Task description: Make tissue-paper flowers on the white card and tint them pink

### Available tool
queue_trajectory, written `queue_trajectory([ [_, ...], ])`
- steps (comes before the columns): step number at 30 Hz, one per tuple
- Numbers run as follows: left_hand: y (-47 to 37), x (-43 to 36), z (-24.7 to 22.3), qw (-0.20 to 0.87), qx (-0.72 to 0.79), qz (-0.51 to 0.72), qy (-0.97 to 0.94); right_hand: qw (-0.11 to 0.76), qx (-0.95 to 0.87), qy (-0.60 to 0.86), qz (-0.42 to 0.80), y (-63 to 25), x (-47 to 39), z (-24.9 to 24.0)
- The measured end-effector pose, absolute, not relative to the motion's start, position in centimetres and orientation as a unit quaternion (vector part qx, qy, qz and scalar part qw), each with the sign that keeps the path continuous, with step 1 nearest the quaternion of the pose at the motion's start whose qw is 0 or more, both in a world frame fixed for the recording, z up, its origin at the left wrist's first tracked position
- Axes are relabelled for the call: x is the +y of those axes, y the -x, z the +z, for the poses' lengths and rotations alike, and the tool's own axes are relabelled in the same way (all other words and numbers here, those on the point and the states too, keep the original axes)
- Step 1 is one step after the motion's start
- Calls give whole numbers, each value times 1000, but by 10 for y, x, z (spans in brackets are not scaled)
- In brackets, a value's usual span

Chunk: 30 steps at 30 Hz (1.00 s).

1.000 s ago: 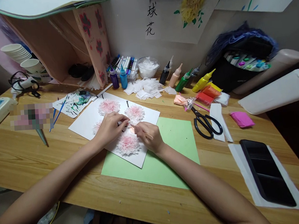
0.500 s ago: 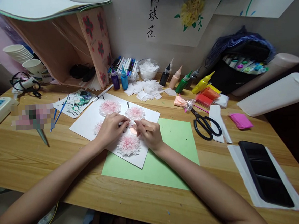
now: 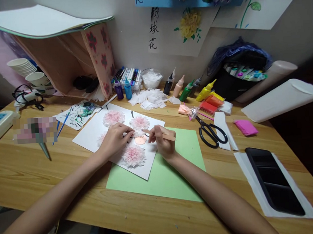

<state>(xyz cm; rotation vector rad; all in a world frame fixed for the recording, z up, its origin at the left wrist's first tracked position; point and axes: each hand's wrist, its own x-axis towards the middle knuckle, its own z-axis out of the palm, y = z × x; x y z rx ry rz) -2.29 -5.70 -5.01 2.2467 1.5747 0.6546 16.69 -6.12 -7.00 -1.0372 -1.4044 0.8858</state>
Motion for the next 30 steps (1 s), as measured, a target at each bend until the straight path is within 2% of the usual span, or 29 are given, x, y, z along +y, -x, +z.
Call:
queue_trajectory([
  [4, 33, -55, -45, 173, 548, 246, -781, 524, -671, 418, 317, -193, -59, -69],
  [10, 53, -47, -31, 123, 564, 264, -773, 345, -853, 372, 118, -224, -74, -80],
  [13, 51, -29, -24, 101, 553, 236, -793, 289, -883, 363, 69, -225, -75, -85],
  [19, 13, 38, -14, 42, 550, 141, -822, 270, -882, 382, 50, -221, -62, -90],
  [23, -19, 73, -19, 32, 583, 127, -802, 269, -879, 390, 46, -221, -58, -92],
  [30, -33, 89, -35, 77, 656, 138, -738, 267, -871, 413, 21, -220, -61, -93],
])
